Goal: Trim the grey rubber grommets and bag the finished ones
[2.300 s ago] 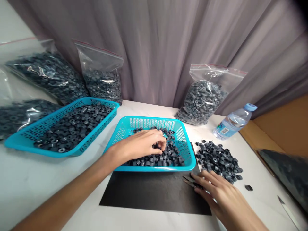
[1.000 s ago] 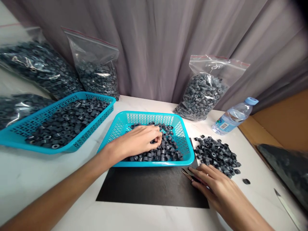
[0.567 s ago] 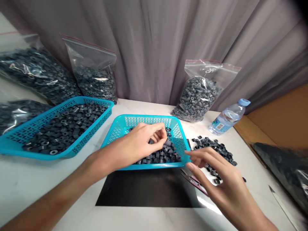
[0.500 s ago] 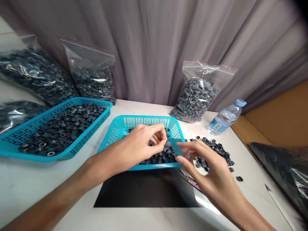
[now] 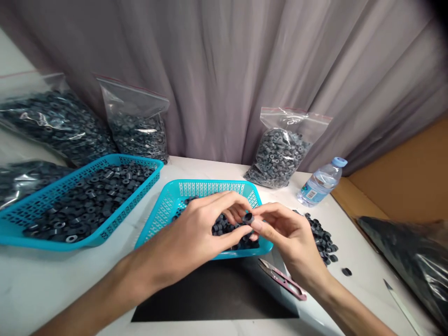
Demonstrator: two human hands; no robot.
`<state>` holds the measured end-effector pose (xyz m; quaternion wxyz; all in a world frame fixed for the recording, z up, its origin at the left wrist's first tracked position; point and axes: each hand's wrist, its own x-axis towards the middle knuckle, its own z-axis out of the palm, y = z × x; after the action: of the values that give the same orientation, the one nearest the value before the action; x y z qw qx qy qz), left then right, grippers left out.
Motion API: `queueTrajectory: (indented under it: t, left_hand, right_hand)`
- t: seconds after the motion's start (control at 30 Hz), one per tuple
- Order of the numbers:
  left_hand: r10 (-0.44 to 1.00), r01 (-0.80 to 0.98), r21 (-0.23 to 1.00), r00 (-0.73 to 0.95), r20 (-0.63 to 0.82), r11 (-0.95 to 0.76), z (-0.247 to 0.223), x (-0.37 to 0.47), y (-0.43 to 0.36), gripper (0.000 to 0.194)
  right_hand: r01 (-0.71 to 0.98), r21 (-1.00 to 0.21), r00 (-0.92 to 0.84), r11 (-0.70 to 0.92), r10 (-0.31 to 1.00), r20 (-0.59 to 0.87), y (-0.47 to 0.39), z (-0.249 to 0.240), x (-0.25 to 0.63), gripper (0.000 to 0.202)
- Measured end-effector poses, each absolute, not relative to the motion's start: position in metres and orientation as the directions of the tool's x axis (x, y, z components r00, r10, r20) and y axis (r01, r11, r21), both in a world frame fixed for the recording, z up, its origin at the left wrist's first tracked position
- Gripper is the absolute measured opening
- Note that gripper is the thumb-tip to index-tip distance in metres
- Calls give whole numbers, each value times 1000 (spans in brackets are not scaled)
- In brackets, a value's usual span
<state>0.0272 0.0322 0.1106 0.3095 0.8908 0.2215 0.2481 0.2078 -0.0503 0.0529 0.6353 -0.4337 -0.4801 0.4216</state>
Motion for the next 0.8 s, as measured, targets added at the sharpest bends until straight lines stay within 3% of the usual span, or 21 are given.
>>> queueTrajectory:
  t: [0.1,0.33,0.8]
  left_hand:
    - [488,216,553,772,408,-805,110,27,29,13]
    - [385,147,442,765,517,-885,109,29,31,16]
    - [355,110,451,786,506,-886,104,29,31,17]
  right_hand:
    - [-171,-942,161,289,951,263,-47,50,210,13]
    - [-198,-929,145,312,947,287,-46,49,211,13]
    - [-153,-940,133,304,949,285,-46,49,212,17]
